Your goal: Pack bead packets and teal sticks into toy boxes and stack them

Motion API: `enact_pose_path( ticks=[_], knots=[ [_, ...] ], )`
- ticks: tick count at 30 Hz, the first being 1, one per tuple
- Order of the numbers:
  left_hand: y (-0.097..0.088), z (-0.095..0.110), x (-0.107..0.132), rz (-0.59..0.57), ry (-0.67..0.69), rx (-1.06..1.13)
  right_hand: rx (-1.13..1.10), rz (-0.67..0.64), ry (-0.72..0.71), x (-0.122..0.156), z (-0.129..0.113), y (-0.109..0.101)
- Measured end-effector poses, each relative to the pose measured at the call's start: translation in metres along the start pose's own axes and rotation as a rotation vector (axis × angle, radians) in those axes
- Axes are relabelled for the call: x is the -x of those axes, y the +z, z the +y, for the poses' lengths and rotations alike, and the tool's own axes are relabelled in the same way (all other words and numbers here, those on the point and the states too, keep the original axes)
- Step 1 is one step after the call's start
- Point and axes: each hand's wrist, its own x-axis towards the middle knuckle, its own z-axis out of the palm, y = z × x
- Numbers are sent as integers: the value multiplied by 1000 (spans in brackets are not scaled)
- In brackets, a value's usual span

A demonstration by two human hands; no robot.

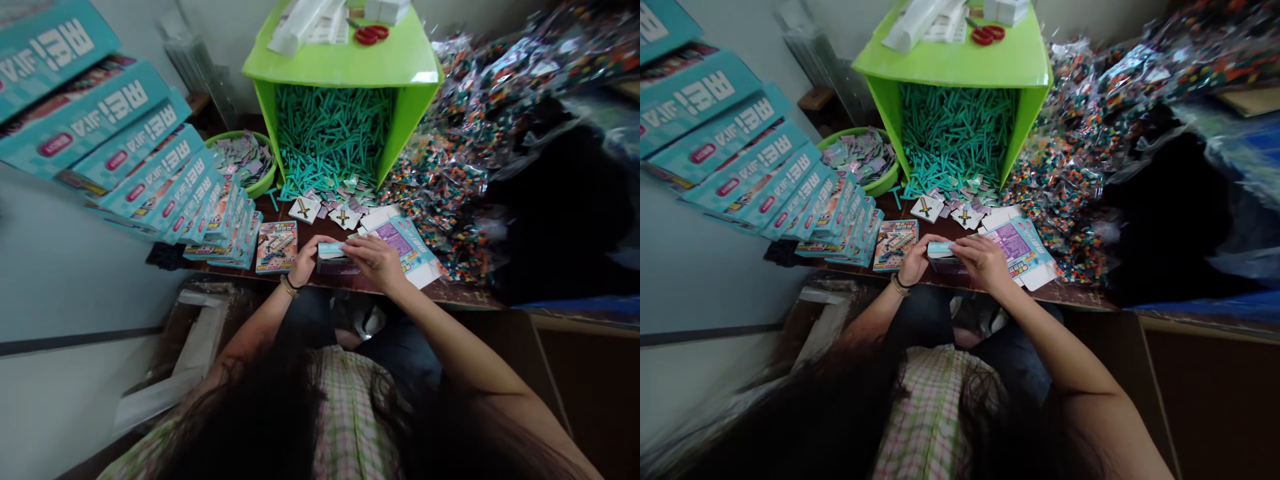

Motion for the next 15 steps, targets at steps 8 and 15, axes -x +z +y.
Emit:
enact_pose_path(
  ticks=[8,15],
  knots=[
    [-6,5,8,-110,58,-77,49,9,129,7,-4,9],
    [-5,-5,15,22,299,-469,53,-102,-26,31,3,9]
  ],
)
